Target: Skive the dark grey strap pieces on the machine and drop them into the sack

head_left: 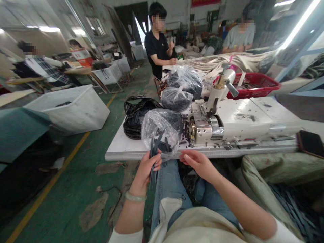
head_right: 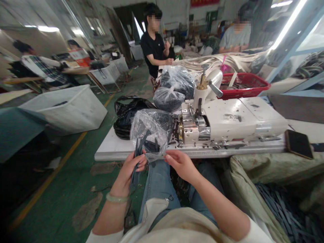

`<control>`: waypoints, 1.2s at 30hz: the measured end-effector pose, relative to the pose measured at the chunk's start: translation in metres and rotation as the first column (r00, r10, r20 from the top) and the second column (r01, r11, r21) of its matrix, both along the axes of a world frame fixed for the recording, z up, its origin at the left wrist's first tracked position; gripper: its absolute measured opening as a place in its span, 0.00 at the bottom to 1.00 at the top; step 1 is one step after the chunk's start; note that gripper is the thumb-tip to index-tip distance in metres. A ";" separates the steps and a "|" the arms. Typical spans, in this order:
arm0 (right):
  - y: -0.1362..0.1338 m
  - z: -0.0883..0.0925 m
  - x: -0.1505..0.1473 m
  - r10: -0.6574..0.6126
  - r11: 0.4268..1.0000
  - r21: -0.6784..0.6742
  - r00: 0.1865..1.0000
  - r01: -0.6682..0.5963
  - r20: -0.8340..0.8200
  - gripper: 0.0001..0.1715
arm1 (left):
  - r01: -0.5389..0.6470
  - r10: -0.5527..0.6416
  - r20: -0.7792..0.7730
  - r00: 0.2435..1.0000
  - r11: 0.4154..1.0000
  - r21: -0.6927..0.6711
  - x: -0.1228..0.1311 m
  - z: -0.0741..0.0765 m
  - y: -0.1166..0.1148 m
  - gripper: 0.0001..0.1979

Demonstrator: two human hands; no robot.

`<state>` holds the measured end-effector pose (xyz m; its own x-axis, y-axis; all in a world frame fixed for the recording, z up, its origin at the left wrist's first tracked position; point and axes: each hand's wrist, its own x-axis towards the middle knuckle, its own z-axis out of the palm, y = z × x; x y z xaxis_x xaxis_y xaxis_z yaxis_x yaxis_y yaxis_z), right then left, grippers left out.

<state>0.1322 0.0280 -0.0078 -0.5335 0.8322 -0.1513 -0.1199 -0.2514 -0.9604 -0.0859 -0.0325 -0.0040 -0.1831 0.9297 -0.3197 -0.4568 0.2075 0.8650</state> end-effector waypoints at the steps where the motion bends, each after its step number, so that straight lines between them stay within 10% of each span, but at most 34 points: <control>1: 0.000 0.004 -0.020 0.000 0.999 -0.041 0.996 -0.004 -0.090 0.30 | 0.026 -0.027 -0.022 0.999 1.000 -0.014 0.010 0.001 -0.006 0.18; 6: -0.005 0.007 -0.063 -0.120 0.971 -0.236 0.941 0.044 -0.315 0.21 | 0.176 -0.181 -0.052 0.982 0.980 -0.093 0.054 0.001 -0.022 0.14; 13: 0.004 0.005 -0.008 -0.376 0.826 -0.563 0.745 0.001 -0.551 0.06 | 0.286 -0.283 0.059 0.957 0.957 -0.041 0.066 0.004 -0.026 0.13; 22: -0.016 0.019 0.034 -0.252 0.877 -0.473 0.757 -0.085 -0.603 0.09 | 0.318 -0.373 0.403 0.836 0.927 0.197 0.061 0.014 -0.024 0.10; 32: -0.030 0.003 0.052 -0.194 0.893 -0.444 0.823 -0.077 -0.534 0.12 | 0.263 -0.302 0.228 0.926 0.947 0.186 0.085 0.008 -0.024 0.15; 36: -0.029 0.001 0.061 -0.146 0.839 -0.470 0.718 -0.275 -0.681 0.06 | 0.228 -0.259 0.233 0.937 0.962 0.151 0.098 0.012 -0.020 0.17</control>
<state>0.1933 -0.0014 -0.0073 -0.7087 0.6964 -0.1127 -0.6310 -0.6972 -0.3402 0.0124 -0.0524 0.0076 0.1246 0.9699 -0.2091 -0.6088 0.2411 0.7558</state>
